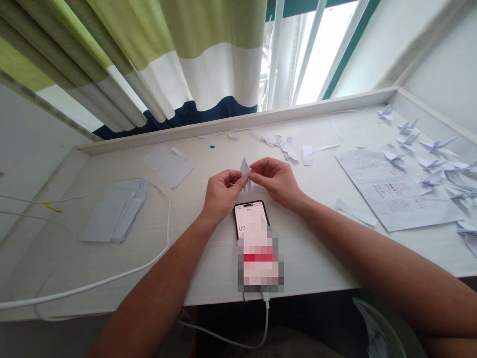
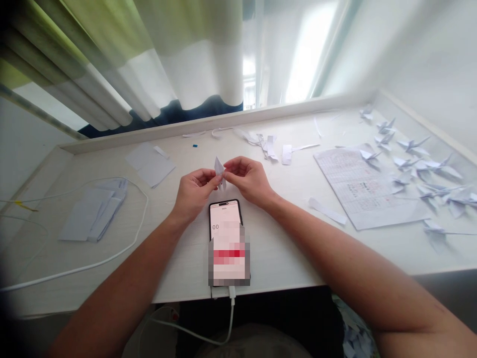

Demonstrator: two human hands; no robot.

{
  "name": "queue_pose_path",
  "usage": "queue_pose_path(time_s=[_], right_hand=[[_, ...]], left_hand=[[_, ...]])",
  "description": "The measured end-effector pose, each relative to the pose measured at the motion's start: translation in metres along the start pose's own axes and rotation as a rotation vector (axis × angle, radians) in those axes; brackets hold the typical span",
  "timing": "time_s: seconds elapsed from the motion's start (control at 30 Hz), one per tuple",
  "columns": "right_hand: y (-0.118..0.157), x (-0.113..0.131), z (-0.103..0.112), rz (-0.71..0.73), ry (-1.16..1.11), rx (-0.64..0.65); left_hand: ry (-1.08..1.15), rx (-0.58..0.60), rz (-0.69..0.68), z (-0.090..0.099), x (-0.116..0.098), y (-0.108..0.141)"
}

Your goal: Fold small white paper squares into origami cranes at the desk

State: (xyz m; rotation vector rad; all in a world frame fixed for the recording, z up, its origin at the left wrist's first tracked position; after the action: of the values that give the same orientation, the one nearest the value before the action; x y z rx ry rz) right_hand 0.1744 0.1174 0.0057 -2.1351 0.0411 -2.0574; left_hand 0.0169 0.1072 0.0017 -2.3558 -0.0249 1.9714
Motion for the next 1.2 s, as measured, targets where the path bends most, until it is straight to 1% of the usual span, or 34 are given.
queue_pose_path(time_s=[0.13, 0.33, 0.4, 0.47, 0.53, 0.6, 0.7, 0.8, 0.9, 1.03, 1.1, 1.2], right_hand=[[0.000, 0.002, 0.001, 0.061, 0.059, 0.002], [0.006, 0.017, 0.001, 0.213, 0.322, -0.036], [0.008, 0.023, -0.002, 0.254, 0.363, -0.036], [0.008, 0.025, -0.002, 0.250, 0.320, -0.028], [0.006, 0.020, -0.003, 0.179, 0.212, 0.007], [0.004, 0.011, -0.006, 0.087, 0.107, 0.069], [0.003, 0.003, -0.010, 0.021, 0.061, 0.142], [0.004, 0.005, -0.011, 0.044, 0.074, 0.159], [0.005, 0.012, -0.012, 0.109, 0.089, 0.158], [0.005, 0.020, -0.005, 0.182, 0.128, 0.083], [0.005, 0.022, -0.004, 0.196, 0.138, 0.071], [0.005, 0.023, -0.004, 0.189, 0.156, 0.085]], left_hand=[[-0.024, 0.003, 0.002, 0.000, 0.001, 0.002], [0.038, 0.005, 0.032, 0.002, 0.005, 0.001], [0.050, 0.001, 0.035, 0.002, 0.005, 0.000], [0.056, 0.003, 0.033, 0.002, 0.005, 0.000], [0.062, 0.010, 0.031, 0.001, 0.004, 0.001], [0.063, 0.011, 0.027, 0.000, 0.002, 0.001], [0.077, 0.001, 0.014, 0.001, 0.000, 0.001], [0.114, -0.002, 0.012, 0.003, -0.002, 0.000], [0.131, 0.023, 0.017, 0.000, -0.004, -0.001], [0.145, 0.066, 0.015, -0.006, -0.008, 0.000], [0.154, 0.074, 0.014, -0.007, -0.009, 0.000], [0.152, 0.059, 0.009, -0.005, -0.008, 0.000]])
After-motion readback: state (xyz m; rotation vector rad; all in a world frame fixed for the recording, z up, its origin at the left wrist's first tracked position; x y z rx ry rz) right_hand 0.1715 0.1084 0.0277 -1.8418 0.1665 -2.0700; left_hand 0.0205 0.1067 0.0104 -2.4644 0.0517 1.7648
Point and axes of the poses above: each hand's wrist, its own y-axis away from the middle knuckle, its own z-axis out of the back of the hand, x = y × z, the point moved 10 cm from there along -y, towards the middle knuckle, and after that the axes turned 9 degrees about y, right-handed, at the moved point
